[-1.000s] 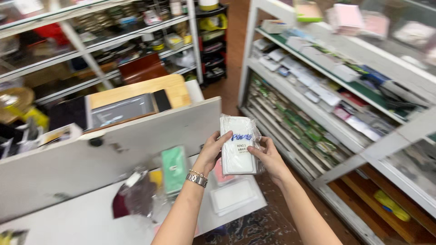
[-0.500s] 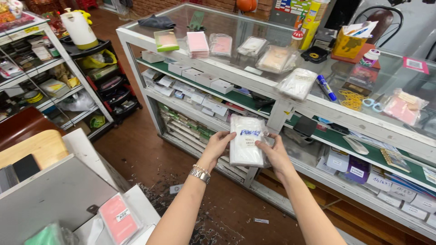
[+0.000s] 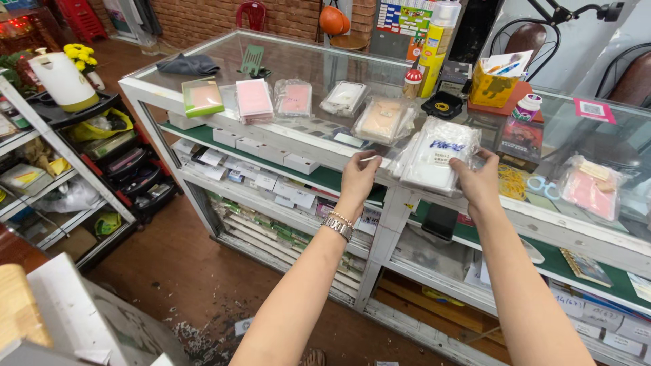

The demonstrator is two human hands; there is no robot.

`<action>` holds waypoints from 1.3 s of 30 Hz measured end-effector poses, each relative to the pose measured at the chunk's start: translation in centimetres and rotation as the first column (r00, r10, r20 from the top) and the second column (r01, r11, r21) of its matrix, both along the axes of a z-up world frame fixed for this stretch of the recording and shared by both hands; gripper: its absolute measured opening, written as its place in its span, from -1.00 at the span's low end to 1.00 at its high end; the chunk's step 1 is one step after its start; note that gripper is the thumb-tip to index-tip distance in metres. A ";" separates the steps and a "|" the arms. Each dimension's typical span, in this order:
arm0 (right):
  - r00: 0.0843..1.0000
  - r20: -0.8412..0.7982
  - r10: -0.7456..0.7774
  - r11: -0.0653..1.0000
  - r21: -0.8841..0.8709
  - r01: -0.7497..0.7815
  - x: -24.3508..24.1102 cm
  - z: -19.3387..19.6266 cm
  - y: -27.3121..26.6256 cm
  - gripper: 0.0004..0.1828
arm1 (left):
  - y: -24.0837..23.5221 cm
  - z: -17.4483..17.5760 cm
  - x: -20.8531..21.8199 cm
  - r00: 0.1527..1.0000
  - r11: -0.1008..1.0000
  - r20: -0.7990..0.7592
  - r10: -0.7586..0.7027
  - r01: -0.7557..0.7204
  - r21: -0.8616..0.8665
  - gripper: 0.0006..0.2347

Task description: The person organizes packaged phone accessories on a counter and shelves. They pick up items, place them into clear plastic sleeves, label them with a marker, and arrange them on a glass display and in a shelving unit.

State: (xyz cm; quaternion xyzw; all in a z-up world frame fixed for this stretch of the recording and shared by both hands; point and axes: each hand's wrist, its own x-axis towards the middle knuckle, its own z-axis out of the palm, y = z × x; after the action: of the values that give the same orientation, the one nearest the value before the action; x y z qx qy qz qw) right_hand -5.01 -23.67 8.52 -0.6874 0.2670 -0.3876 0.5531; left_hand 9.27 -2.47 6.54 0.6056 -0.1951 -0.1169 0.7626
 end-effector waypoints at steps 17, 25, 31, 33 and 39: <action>0.970 -0.242 -0.025 1.000 -0.003 0.025 24.6 -1.3 -2.0 -0.21 | -15.0 -4.3 25.5 0.979 0.922 0.053 -0.197 0.167 0.350 -0.43; 0.993 -0.107 -0.045 0.985 0.159 0.062 24.9 -1.3 -0.6 -0.15 | -14.8 -1.2 25.3 0.868 0.811 -0.170 -0.467 0.497 0.309 -0.49; 0.991 0.136 0.008 1.000 0.008 -0.010 29.0 1.9 1.3 -0.23 | -14.0 3.2 28.3 0.909 0.934 0.216 -0.356 0.337 0.122 -0.61; 0.990 0.097 0.105 0.994 -0.050 -0.101 32.0 3.1 1.1 -0.27 | -12.6 4.6 31.7 0.943 0.969 0.234 -0.238 0.214 0.123 -0.61; 0.984 -0.154 0.093 0.970 0.236 -0.055 36.4 1.8 -0.8 -0.20 | -10.8 2.3 38.5 0.975 0.972 0.008 -0.220 0.218 0.086 -0.61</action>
State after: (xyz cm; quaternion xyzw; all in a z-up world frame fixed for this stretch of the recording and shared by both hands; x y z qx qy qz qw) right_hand 31.43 -24.43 10.27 -0.6574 0.3288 -0.2751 0.6197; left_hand 47.74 -13.24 8.80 0.6132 -0.2625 -0.2031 0.7168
